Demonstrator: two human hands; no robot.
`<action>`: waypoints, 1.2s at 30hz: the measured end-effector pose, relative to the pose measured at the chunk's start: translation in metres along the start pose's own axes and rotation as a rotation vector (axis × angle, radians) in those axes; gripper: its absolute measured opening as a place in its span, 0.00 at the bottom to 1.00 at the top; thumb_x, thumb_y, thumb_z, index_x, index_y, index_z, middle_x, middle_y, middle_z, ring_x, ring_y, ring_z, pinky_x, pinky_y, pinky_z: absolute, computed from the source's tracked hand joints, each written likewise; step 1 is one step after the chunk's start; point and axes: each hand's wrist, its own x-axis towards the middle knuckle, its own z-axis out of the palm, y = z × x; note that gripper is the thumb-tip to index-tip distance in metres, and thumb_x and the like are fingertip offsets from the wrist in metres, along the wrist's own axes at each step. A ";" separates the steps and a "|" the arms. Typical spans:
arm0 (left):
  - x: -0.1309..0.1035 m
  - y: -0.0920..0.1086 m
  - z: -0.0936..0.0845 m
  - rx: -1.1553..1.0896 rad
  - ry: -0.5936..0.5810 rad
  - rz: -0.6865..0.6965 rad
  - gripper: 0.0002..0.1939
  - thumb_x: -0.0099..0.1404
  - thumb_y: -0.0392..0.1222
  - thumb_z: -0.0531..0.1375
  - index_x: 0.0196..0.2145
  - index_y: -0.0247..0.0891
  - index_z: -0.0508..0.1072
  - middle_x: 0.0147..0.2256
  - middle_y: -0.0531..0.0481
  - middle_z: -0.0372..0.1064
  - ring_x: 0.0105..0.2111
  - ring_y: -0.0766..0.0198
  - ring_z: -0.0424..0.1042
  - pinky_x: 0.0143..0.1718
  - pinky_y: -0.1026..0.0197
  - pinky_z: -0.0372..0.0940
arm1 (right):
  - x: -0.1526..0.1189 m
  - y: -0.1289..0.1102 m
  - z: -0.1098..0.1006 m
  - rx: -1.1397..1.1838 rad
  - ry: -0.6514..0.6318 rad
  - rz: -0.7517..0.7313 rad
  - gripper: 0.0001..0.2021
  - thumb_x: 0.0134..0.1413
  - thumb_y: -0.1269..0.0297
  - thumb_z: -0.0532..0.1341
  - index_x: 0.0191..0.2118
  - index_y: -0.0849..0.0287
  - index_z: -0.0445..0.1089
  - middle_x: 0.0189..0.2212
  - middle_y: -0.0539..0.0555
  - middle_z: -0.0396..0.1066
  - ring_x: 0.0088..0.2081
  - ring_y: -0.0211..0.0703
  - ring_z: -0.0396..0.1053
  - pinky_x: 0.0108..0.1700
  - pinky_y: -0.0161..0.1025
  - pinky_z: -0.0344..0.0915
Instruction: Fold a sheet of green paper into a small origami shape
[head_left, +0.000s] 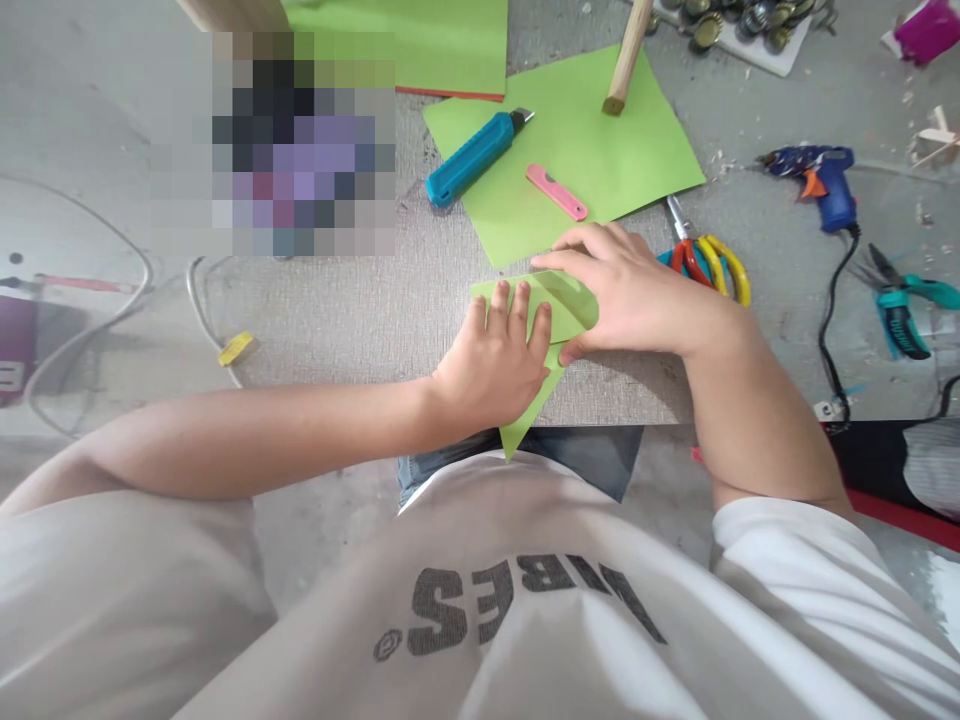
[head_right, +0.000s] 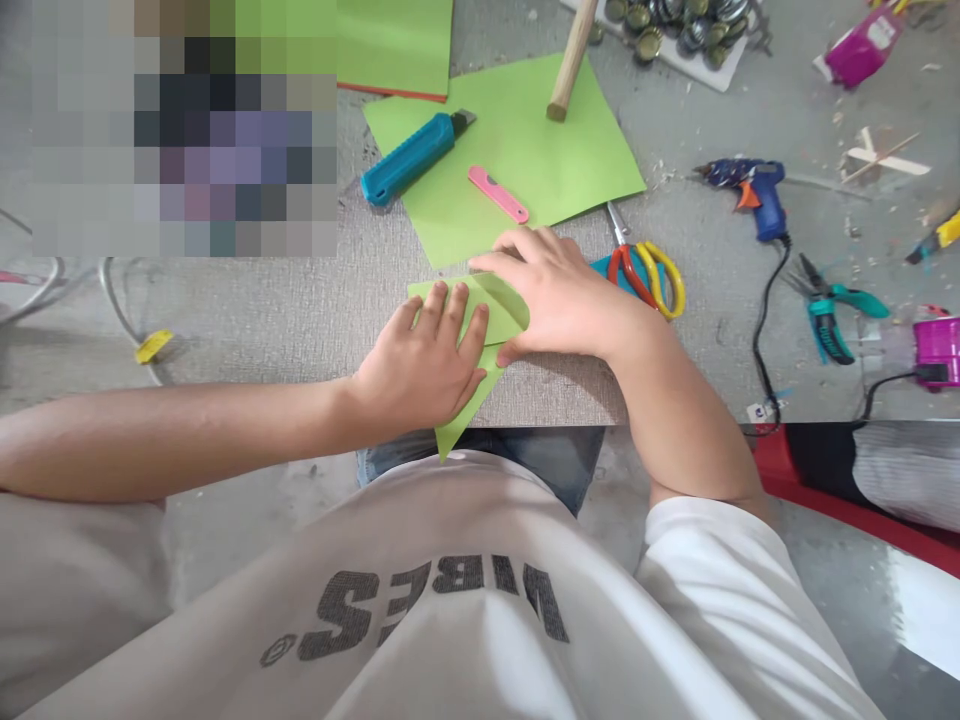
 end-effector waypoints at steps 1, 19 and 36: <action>0.000 0.000 0.000 -0.013 0.001 -0.002 0.39 0.89 0.50 0.56 0.85 0.20 0.61 0.83 0.11 0.56 0.83 0.17 0.63 0.77 0.25 0.68 | 0.001 0.000 0.001 -0.008 0.003 0.002 0.49 0.53 0.42 0.87 0.77 0.42 0.73 0.71 0.63 0.68 0.75 0.82 0.63 0.78 0.80 0.64; -0.005 0.002 0.001 0.135 0.091 0.170 0.36 0.92 0.48 0.55 0.82 0.13 0.65 0.77 0.13 0.67 0.76 0.27 0.77 0.68 0.40 0.80 | 0.015 -0.011 0.021 -0.136 0.057 -0.028 0.15 0.73 0.53 0.69 0.58 0.52 0.77 0.65 0.67 0.71 0.69 0.77 0.66 0.70 0.73 0.65; 0.002 0.007 -0.003 0.049 -0.069 -0.052 0.49 0.89 0.63 0.59 0.83 0.11 0.62 0.81 0.09 0.58 0.84 0.20 0.63 0.78 0.32 0.71 | 0.011 -0.009 0.019 -0.117 0.045 -0.029 0.24 0.67 0.44 0.76 0.60 0.49 0.75 0.66 0.67 0.70 0.70 0.80 0.65 0.73 0.77 0.62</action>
